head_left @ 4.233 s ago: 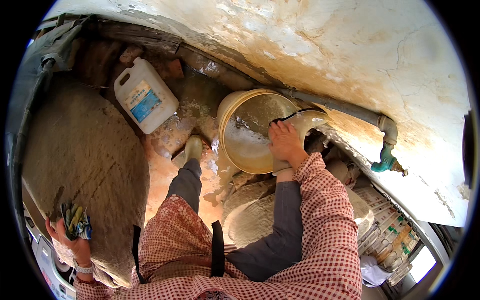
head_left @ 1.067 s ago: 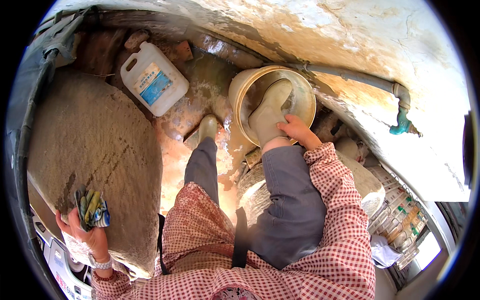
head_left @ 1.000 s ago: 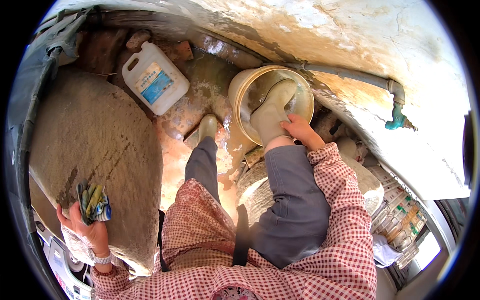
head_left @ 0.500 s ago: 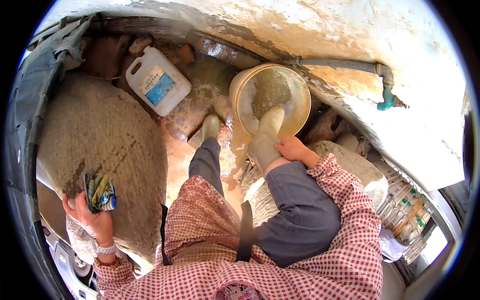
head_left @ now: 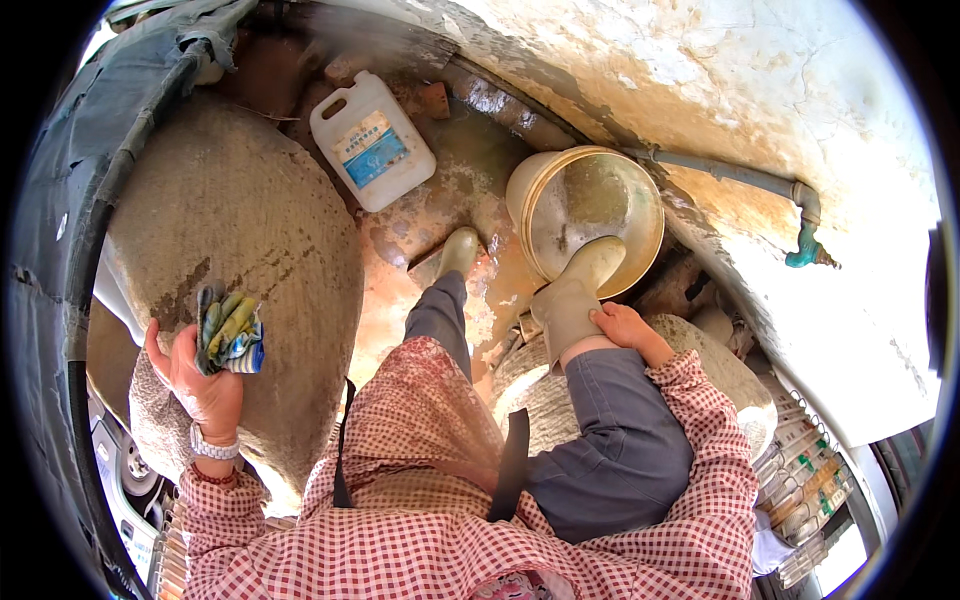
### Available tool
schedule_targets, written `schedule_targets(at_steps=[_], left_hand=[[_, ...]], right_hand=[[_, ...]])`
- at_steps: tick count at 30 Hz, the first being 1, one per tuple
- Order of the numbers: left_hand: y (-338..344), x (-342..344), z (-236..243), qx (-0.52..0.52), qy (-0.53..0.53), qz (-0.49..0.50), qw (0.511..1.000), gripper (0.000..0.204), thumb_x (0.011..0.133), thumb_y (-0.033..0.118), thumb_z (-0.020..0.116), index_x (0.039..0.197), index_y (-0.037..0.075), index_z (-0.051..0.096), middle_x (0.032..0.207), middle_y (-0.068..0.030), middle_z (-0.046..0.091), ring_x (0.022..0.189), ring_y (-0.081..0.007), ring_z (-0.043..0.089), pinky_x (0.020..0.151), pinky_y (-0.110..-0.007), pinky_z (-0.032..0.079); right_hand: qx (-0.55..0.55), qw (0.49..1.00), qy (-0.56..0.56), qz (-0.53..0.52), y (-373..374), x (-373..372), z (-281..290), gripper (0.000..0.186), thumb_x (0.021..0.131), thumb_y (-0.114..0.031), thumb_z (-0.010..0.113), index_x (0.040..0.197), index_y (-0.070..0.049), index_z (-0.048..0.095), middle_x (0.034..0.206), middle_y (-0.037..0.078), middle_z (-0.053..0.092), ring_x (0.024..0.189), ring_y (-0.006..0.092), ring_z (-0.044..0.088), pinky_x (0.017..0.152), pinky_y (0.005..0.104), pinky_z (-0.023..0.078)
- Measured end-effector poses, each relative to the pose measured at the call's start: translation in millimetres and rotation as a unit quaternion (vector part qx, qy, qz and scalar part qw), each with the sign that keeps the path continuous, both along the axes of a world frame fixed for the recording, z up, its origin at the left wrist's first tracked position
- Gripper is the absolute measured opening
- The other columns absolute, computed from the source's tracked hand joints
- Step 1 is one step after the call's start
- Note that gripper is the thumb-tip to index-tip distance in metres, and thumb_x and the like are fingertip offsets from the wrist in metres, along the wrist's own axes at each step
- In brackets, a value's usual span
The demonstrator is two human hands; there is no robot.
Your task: The person walks to an outdoor washing area and washes a pair of rubber gloves under a running tap. They scrub the gloves with their hands and rinse them thoroughly in a yellow bucket before placing them inside.
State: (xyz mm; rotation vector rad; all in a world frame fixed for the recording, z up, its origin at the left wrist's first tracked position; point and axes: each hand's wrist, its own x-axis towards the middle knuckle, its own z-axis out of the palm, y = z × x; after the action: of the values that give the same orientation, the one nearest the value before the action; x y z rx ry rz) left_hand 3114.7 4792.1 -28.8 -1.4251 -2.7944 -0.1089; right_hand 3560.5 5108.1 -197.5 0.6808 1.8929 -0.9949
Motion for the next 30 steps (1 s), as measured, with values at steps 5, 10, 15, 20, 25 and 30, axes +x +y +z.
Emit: schedule_targets(at_steps=[5,10,15,20,25,30], left_hand=[[-2,5,5,-0.006,0.013,0.041,0.999,0.032,0.063,0.005,0.071,0.091,0.000,0.057,0.080,-0.0092,0.058,0.112,-0.0364,0.043,0.102,-0.047,0.024],[8,7,1,0.002,0.001,0.003,1.000,0.025,0.065,0.001,0.068,0.087,0.001,0.057,0.079,-0.0060,0.055,0.099,-0.0284,0.048,0.104,-0.047,0.022],[-9,4,-1,-0.018,0.028,0.016,0.999,0.028,0.065,0.002,0.069,0.090,0.003,0.058,0.088,-0.0056,0.056,0.107,-0.0306,0.044,0.102,-0.046,0.024],[2,11,-6,0.034,-0.006,0.090,0.995,0.036,0.062,0.006,0.073,0.094,0.003,0.057,0.095,-0.0086,0.057,0.122,-0.0369,0.032,0.097,-0.045,0.028],[-1,9,6,-0.025,0.037,0.077,0.996,0.039,0.062,0.007,0.074,0.095,0.001,0.055,0.092,-0.0096,0.057,0.121,-0.0386,0.033,0.097,-0.049,0.027],[4,9,7,-0.025,0.022,0.055,0.998,0.038,0.063,0.004,0.071,0.097,-0.001,0.053,0.090,-0.0098,0.056,0.121,-0.0397,0.032,0.099,-0.050,0.026]], right_hand=[[-0.164,0.922,-0.147,-0.318,12,-31,23,0.049,0.091,-0.042,0.039,0.095,0.001,0.059,0.097,0.013,0.064,0.075,0.0235,0.060,0.069,0.0351,0.049],[-0.104,0.831,-0.175,-0.518,29,3,6,0.028,0.091,-0.027,0.046,0.102,-0.002,0.053,0.087,0.010,0.062,0.060,0.0142,0.057,0.053,0.0249,0.048],[-0.076,0.769,-0.078,-0.630,6,17,-1,0.017,0.087,-0.021,0.050,0.087,-0.004,0.053,0.076,0.005,0.057,0.056,0.0117,0.051,0.048,0.0246,0.044],[0.168,0.968,0.047,-0.179,2,101,-43,0.025,0.081,-0.027,0.052,0.081,-0.003,0.059,0.079,0.015,0.063,0.065,0.0214,0.062,0.057,0.0357,0.048],[0.163,0.885,-0.061,-0.431,52,16,39,0.027,0.077,-0.028,0.055,0.079,-0.003,0.064,0.074,0.014,0.064,0.072,0.0278,0.063,0.066,0.0364,0.049],[0.247,0.889,-0.020,-0.384,82,27,0,0.029,0.079,-0.028,0.052,0.080,-0.001,0.063,0.081,0.020,0.063,0.078,0.0329,0.061,0.072,0.0405,0.047]])
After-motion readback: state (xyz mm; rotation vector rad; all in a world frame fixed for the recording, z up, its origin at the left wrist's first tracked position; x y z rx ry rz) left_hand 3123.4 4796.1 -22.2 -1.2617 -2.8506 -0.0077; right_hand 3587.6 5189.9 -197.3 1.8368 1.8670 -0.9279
